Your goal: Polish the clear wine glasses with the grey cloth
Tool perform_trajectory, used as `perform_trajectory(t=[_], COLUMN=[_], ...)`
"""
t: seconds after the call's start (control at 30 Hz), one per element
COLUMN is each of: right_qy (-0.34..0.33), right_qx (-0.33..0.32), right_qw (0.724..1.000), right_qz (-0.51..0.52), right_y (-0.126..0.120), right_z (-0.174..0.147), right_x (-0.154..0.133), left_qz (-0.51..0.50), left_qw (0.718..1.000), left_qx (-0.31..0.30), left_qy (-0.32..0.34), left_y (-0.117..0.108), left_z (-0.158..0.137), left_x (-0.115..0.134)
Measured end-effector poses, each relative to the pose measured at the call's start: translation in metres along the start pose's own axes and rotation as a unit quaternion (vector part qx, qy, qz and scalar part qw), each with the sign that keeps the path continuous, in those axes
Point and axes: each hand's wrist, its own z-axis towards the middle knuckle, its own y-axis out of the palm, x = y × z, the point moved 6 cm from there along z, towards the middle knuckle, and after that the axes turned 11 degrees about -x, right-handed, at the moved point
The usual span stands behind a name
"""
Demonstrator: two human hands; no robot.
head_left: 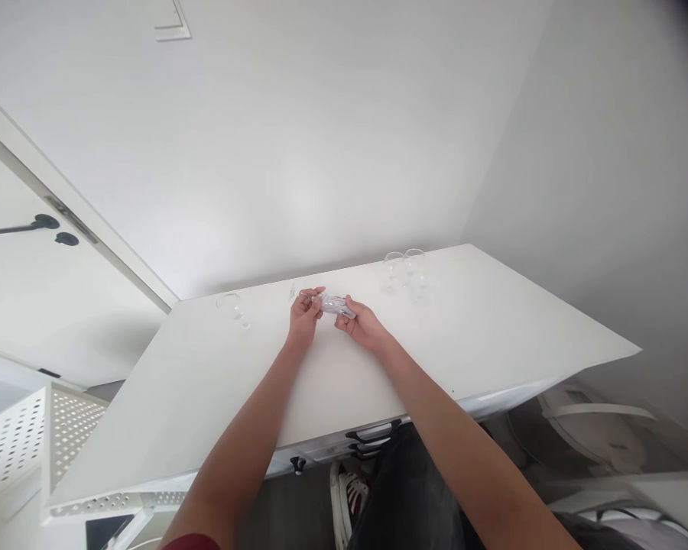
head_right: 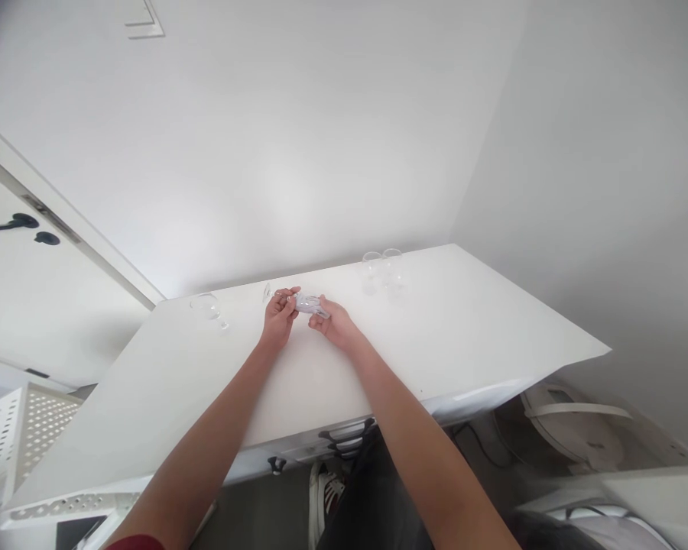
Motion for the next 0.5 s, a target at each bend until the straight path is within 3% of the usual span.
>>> perform_trajectory(t=[0.1,0.2,0.27,0.37,0.5], right_qy=[-0.030,-0.115,-0.139,-0.104,-0.029], right_qx=[-0.011,0.009,0.003,-0.022,-0.018], right_qw=[0.994,0.960,0.945,0.960,0.994], right_qz=[-0.107,-0.255,-0.296,-0.257,-0.106], right_y=[0.002,0.006,0.011,0.012,0.004], right_z=[0.001,0.000,0.001,0.002,0.000], right_x=[-0.005,-0.014,-0.015,-0.008,-0.001], left_qz=[-0.024,-0.047,-0.047,-0.035,-0.028], left_qw=[1.000,0.999,0.999,0.999,0.999], left_qx=[-0.017,-0.007,0.004,0.021,0.015], left_qy=[0.009,-0.005,-0.009,0.000,0.012], left_y=[0.005,0.005,0.003,-0.003,-0.006], left_z=[0.000,0.002,0.003,0.003,0.002], left_x=[0.000,-0.005,-0.007,-0.006,-0.002])
